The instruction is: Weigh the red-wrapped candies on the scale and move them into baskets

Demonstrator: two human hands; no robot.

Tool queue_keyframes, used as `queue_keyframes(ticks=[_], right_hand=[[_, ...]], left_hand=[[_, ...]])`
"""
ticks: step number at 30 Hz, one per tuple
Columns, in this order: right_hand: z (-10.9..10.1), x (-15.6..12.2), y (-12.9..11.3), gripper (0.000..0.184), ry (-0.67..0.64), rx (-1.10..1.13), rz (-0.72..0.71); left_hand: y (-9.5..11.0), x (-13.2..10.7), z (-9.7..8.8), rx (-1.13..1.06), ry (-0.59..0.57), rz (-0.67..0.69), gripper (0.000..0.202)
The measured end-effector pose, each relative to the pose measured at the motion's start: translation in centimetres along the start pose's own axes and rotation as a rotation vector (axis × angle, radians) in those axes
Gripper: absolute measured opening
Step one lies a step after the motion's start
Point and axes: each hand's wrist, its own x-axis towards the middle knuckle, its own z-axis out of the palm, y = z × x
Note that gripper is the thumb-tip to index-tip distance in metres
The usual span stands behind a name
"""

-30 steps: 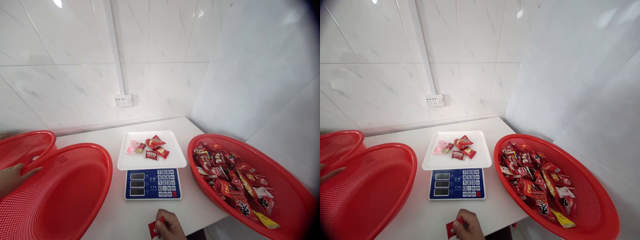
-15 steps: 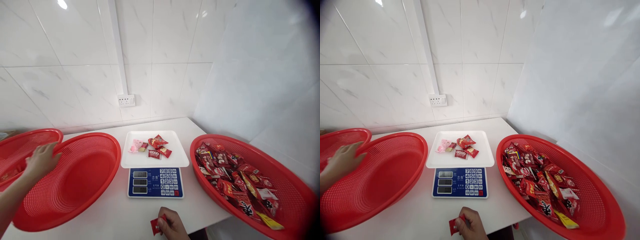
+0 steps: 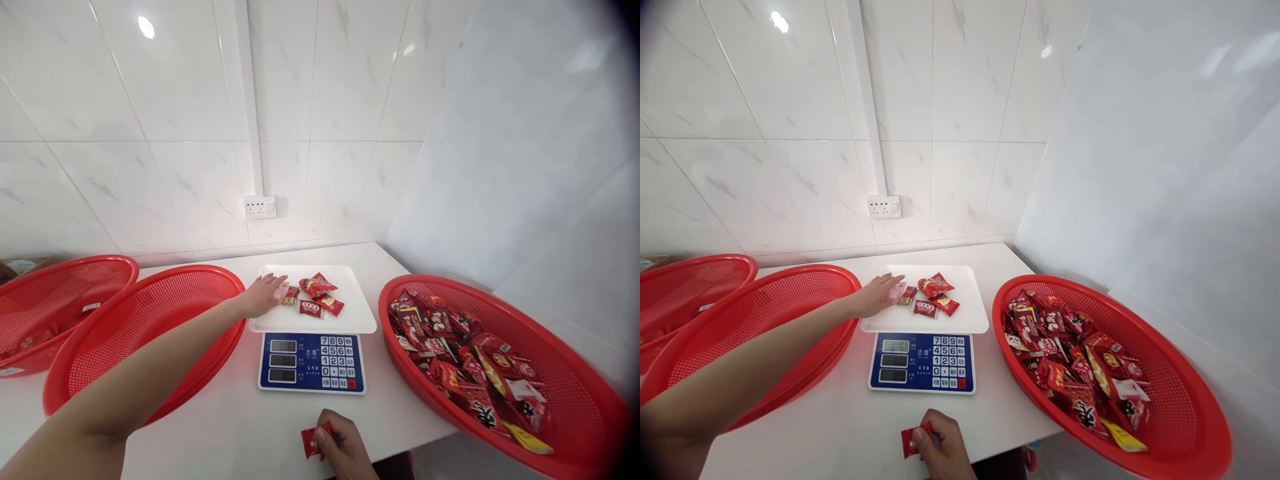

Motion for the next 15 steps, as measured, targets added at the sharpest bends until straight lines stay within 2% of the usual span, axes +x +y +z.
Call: queue_keyframes(ticks=[4,11,13,15], right_hand=[[0.0,-0.1,-0.3,0.046,-0.007,-0.004,0.001],[0.1,-0.1,0.0,0.047,-0.021,0.007,-0.006],[0.1,0.0,0.3,0.048,-0.033,0.006,-0.011],[0.2,0.0,0.5,0.048,-0.046,0.006,-0.012]], left_hand=[[0.1,-1.2,-0.8,0.009,0.093,-0.094,0.057],[-1.9,-6.7,-4.9,0.130,0.278,-0.329,0.049],[-1.4,-7.1,-4.8,0.154,0.282,-0.319,0.048],[0.0,-6.5,-3.8,0.132,0.246,-0.262,0.044]])
